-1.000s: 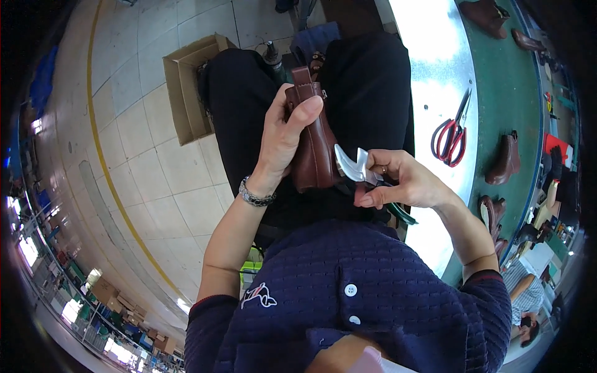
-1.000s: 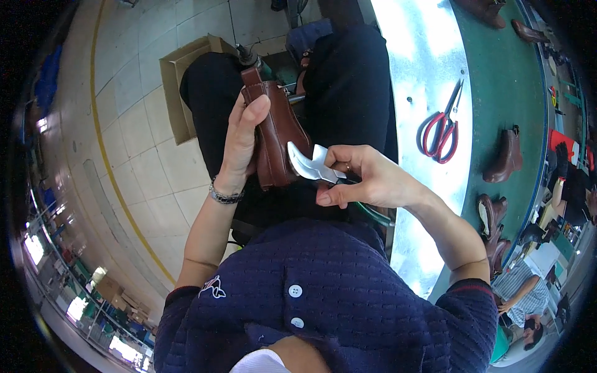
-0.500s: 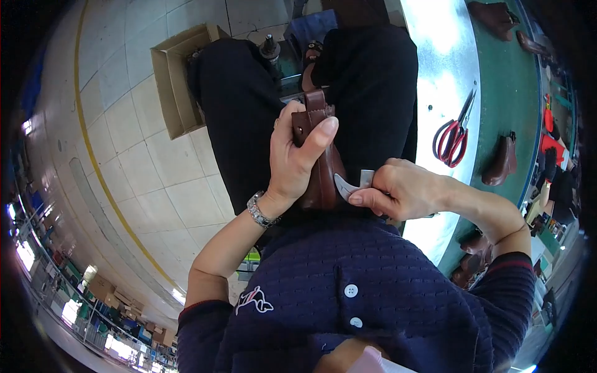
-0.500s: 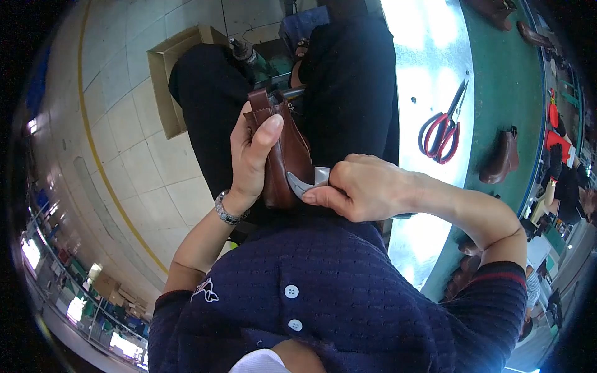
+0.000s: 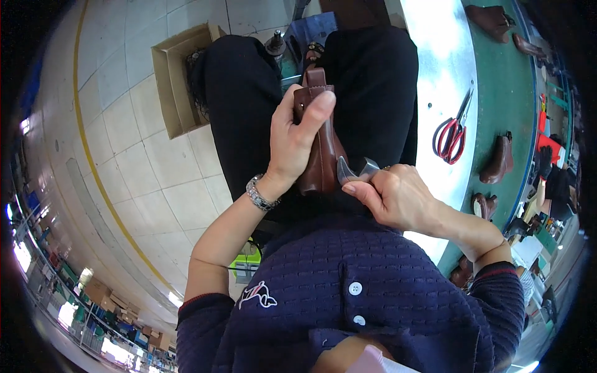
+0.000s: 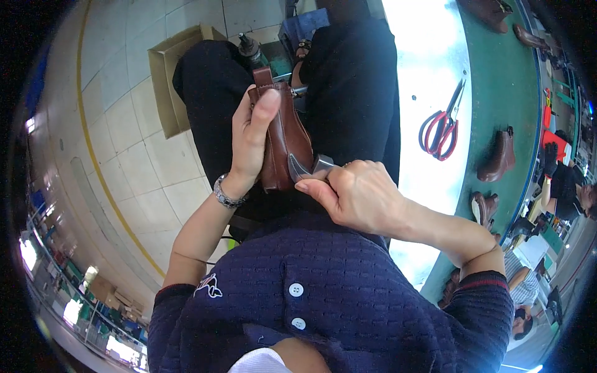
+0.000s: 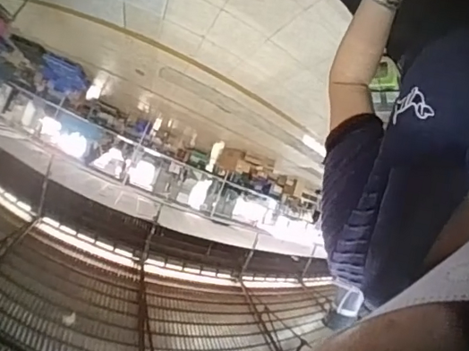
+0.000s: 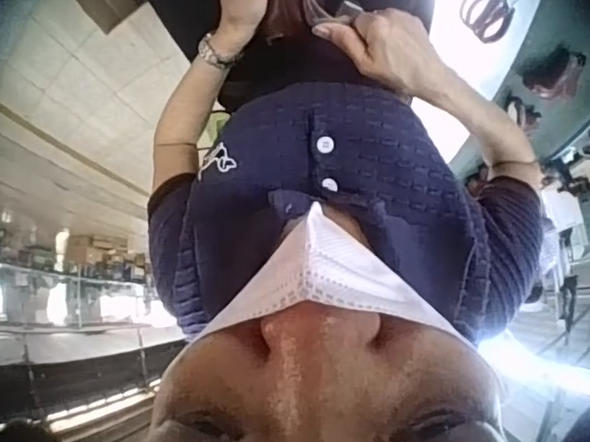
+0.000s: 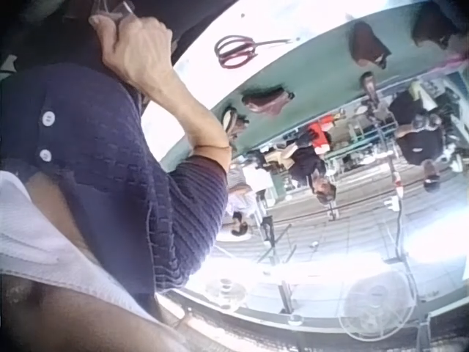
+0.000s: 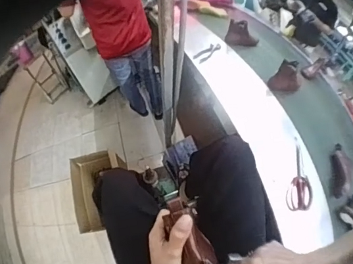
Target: Assemble and process shoe components using various hand tools in a factory setting.
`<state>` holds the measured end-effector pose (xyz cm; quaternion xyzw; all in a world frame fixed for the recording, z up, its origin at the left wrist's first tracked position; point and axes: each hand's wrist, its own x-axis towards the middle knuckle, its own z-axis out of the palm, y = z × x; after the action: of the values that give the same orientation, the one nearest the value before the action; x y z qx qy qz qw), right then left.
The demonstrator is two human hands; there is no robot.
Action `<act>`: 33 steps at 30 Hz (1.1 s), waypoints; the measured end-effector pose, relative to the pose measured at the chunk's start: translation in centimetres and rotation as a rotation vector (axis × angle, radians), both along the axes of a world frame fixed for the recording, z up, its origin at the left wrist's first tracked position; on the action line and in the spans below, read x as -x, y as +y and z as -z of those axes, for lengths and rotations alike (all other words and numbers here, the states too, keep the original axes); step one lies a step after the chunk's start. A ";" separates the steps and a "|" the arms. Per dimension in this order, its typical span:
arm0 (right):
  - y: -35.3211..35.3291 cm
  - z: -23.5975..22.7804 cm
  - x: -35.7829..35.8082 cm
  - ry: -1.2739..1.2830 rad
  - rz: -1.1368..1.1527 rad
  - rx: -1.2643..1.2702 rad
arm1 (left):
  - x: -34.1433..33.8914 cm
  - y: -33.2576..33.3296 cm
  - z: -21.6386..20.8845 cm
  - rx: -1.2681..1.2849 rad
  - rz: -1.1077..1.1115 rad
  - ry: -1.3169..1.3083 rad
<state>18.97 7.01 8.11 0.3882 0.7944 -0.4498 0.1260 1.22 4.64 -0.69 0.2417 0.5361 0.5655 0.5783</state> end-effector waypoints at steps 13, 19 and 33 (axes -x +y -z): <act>2.1 2.9 -1.9 0.192 0.220 0.934 | -0.1 -1.3 1.4 -0.125 0.136 0.129; 3.3 1.4 -1.4 0.083 -0.192 0.334 | -0.4 -1.5 1.7 -0.092 0.088 0.216; 3.0 0.3 -0.5 0.083 0.192 0.241 | 0.4 0.9 2.2 -0.065 0.092 -0.052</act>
<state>19.52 10.01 7.80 0.4254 0.6987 -0.5674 0.0949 0.81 5.57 -2.88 0.2700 0.4905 0.5615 0.6093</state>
